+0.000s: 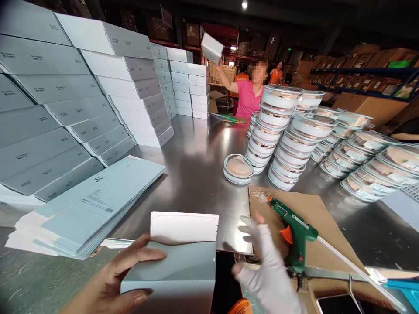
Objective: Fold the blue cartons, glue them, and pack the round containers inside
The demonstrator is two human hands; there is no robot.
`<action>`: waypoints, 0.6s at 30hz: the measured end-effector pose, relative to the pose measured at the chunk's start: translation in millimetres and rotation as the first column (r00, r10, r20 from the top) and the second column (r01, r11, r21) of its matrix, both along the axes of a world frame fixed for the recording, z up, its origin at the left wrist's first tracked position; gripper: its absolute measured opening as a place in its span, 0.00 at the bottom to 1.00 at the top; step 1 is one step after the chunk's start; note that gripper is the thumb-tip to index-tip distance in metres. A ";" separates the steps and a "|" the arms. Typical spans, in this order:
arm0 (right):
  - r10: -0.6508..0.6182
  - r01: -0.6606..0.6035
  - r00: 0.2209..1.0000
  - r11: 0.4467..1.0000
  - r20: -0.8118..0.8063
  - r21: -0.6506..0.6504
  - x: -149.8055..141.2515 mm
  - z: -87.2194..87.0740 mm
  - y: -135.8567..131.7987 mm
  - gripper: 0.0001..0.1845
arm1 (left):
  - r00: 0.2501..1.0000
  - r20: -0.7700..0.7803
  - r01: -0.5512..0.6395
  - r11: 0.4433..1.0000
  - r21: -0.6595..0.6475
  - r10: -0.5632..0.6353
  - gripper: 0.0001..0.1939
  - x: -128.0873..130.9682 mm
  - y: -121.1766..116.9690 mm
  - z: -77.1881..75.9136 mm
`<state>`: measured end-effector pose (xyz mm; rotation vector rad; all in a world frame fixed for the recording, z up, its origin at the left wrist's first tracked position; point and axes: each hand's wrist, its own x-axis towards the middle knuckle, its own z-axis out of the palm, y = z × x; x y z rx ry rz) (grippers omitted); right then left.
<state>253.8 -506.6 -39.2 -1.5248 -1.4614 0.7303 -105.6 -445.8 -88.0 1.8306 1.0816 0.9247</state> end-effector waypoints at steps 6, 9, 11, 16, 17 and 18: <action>0.426 -0.420 0.883 0.905 -0.199 0.070 -75.2 -28.0 10.3 0.47 | 0.884 0.452 -0.078 0.991 -0.104 0.117 0.19 28.9 -13.0 14.3; 0.472 -0.477 0.877 0.837 0.087 0.268 -75.0 -19.3 17.8 0.37 | 0.863 0.503 -0.044 0.999 -0.029 0.053 0.22 24.1 -13.5 12.6; 0.488 -0.530 0.848 0.778 0.206 0.338 -72.9 -9.4 22.0 0.31 | 0.935 0.349 0.054 0.997 0.058 -0.070 0.16 14.8 -10.3 14.1; 0.513 -0.549 0.832 0.815 0.211 0.184 -60.7 -1.0 19.3 0.31 | 0.974 0.152 0.165 0.986 0.020 -0.166 0.09 -8.1 7.5 29.2; 0.494 -0.512 0.858 0.848 0.143 0.138 -56.2 -3.5 17.7 0.33 | 0.977 0.197 0.078 0.997 0.002 -0.077 0.10 -10.6 11.6 31.4; 0.453 -0.455 0.890 0.885 0.041 0.095 -51.4 -6.7 16.7 0.34 | 0.962 0.266 -0.058 0.998 -0.034 0.065 0.12 -11.8 15.2 32.2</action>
